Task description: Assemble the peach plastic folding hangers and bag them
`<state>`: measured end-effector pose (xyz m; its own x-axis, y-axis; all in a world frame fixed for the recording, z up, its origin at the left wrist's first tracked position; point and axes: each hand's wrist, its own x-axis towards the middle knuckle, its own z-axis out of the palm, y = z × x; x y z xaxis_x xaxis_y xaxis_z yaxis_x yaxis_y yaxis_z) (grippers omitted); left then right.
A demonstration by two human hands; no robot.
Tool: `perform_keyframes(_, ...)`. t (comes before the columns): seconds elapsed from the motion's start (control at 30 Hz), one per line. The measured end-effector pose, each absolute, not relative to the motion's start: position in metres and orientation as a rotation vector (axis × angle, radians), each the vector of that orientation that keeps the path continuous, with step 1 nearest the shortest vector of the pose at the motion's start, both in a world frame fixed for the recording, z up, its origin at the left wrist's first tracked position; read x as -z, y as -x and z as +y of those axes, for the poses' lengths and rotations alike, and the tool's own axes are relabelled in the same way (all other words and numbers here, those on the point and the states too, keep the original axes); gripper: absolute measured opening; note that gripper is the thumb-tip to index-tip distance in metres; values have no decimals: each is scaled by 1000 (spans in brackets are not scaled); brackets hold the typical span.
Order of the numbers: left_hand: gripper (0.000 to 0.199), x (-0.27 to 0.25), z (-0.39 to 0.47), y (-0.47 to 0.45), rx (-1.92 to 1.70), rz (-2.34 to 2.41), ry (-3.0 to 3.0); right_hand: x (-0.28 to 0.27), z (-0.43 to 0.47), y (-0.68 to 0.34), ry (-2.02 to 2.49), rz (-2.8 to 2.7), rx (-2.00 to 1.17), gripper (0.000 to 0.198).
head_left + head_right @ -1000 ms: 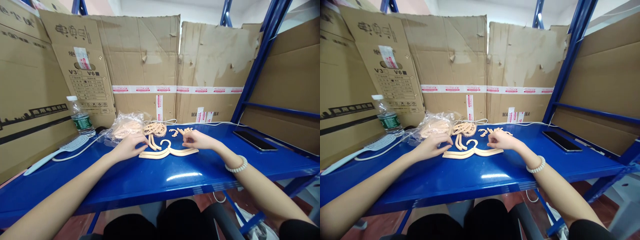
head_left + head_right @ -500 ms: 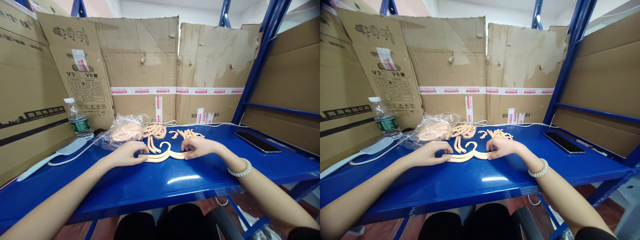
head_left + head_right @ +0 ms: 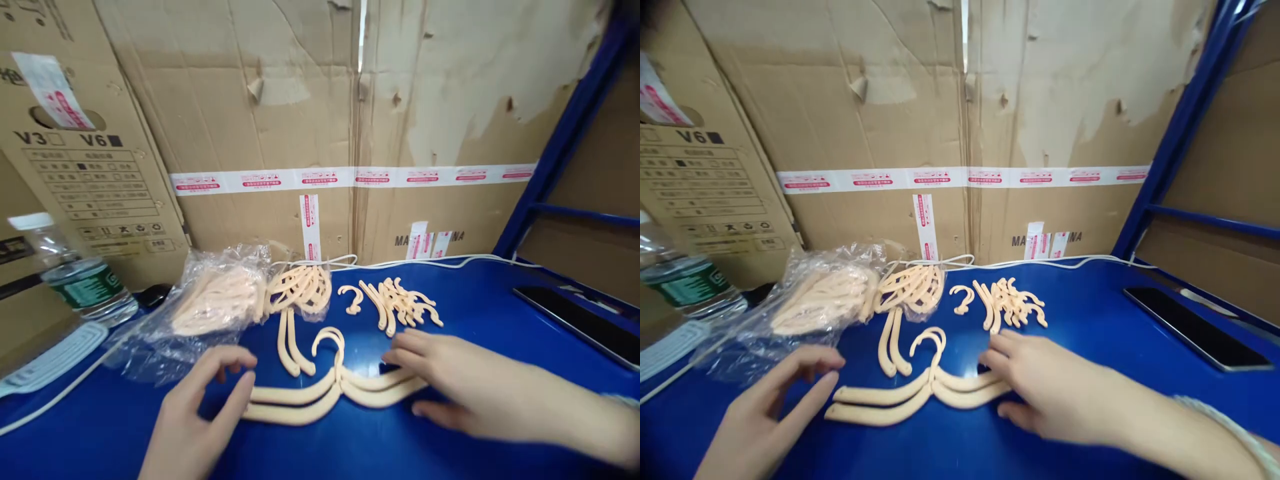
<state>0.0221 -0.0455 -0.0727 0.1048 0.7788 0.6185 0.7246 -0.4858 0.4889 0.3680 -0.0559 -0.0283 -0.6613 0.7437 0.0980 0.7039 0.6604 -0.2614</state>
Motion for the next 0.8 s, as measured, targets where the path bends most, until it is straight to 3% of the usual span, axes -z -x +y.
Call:
perform_keyframes(0.17,16,84,-48,-13,-1418,1669,-2074,38,-62,-388,1194,-2576,-305,29)
perform_keyframes(0.53,13,57,-48,-37,-1406,1494,-2246,28,-74,-400,1177,-2404,-137,23)
perform_keyframes(0.8,19,47,-27,-36,-1076,1285,-2407,3,-19,-369,1097,-2580,4,19)
